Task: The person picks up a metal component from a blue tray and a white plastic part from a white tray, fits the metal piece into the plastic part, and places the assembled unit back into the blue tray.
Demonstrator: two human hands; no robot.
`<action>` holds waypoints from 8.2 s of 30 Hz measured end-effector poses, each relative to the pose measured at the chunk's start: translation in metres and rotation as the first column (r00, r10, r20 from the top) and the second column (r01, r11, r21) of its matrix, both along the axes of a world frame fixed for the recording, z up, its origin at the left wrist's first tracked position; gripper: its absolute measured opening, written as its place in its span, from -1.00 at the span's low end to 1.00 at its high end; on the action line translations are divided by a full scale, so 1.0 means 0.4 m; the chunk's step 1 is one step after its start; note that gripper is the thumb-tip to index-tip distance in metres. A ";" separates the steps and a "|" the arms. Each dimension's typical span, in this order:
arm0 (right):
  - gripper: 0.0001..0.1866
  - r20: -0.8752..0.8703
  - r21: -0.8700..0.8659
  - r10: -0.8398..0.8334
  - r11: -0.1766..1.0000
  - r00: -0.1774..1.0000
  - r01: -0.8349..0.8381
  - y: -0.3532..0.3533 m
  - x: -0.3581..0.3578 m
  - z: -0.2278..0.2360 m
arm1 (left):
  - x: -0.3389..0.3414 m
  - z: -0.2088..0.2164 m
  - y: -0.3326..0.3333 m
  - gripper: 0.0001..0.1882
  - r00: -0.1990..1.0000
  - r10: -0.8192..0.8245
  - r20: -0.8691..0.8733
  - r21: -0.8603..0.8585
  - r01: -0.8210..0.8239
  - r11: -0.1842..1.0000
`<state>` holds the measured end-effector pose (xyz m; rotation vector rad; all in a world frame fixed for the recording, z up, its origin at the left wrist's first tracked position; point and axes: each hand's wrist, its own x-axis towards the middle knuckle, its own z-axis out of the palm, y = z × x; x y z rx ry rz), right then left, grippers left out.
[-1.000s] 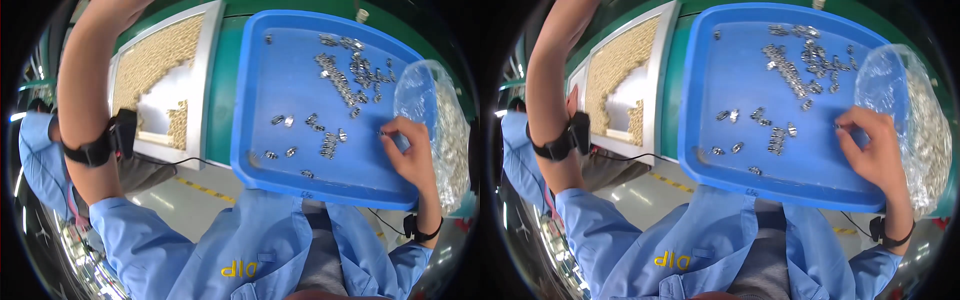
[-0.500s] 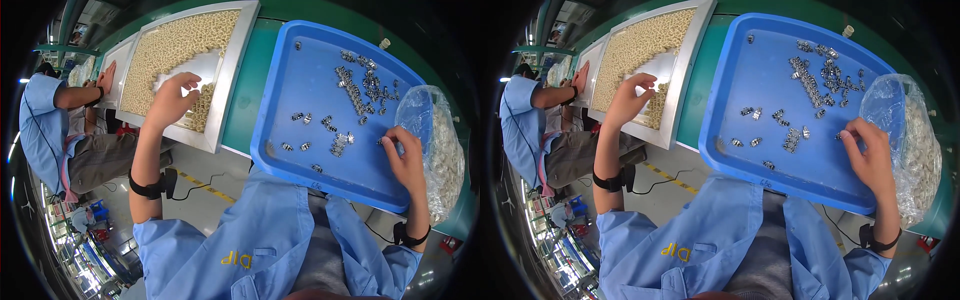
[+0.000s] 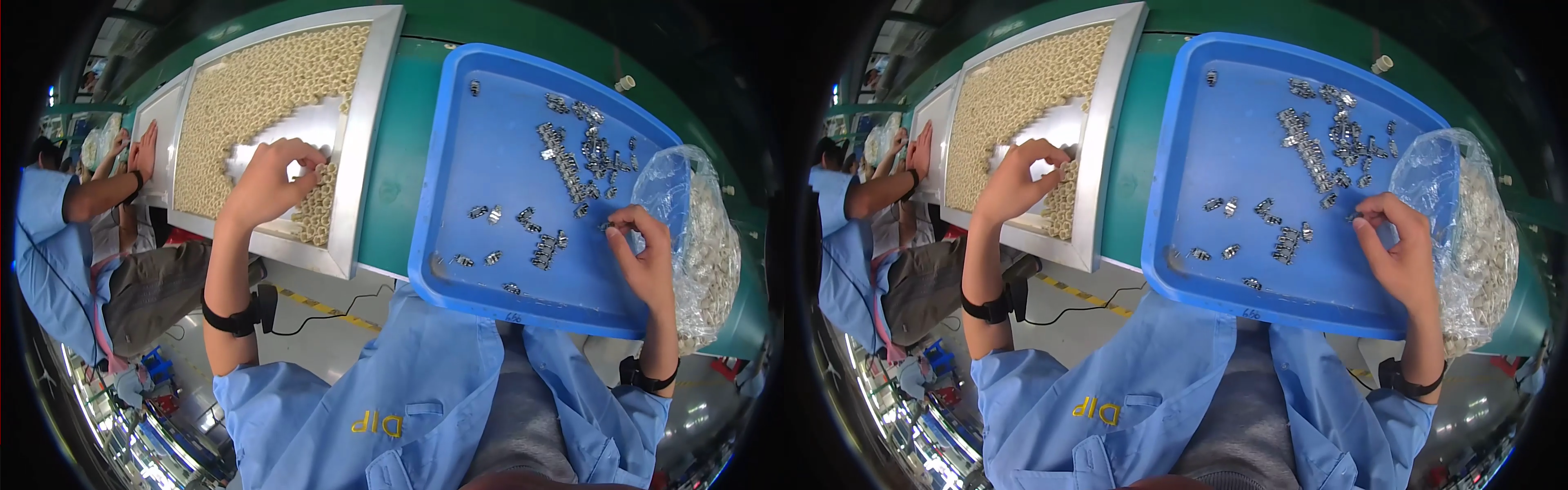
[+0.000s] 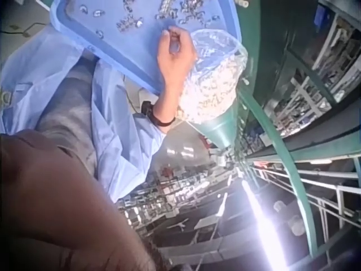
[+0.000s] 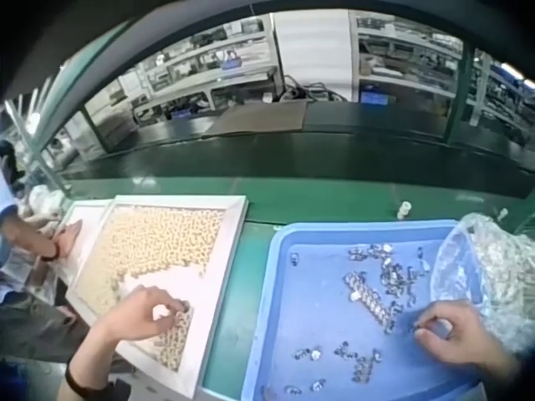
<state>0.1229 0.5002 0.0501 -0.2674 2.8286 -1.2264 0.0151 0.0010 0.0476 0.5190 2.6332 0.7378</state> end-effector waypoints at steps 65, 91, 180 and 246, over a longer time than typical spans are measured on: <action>-0.81 -0.402 -0.535 -0.003 0.812 0.916 -0.232 -0.078 -0.022 0.060 | 0.166 0.025 0.619 -0.77 0.881 -0.283 0.378 0.909 -0.295 0.296; -0.65 -0.299 0.455 -0.283 0.797 0.911 0.397 0.408 0.014 0.005 | 0.137 -0.017 0.647 -0.74 0.934 -0.155 0.322 0.916 -0.266 0.299; -0.70 -0.350 -0.050 -0.021 0.999 0.936 0.003 0.064 -0.040 0.046 | 0.055 0.018 0.751 -0.77 0.974 -0.219 -0.048 0.613 0.202 0.764; -0.72 -0.132 0.398 0.099 0.916 0.986 -0.039 0.042 -0.106 -0.027 | -0.006 -0.035 0.049 -0.76 0.997 0.078 0.016 0.063 -0.079 0.995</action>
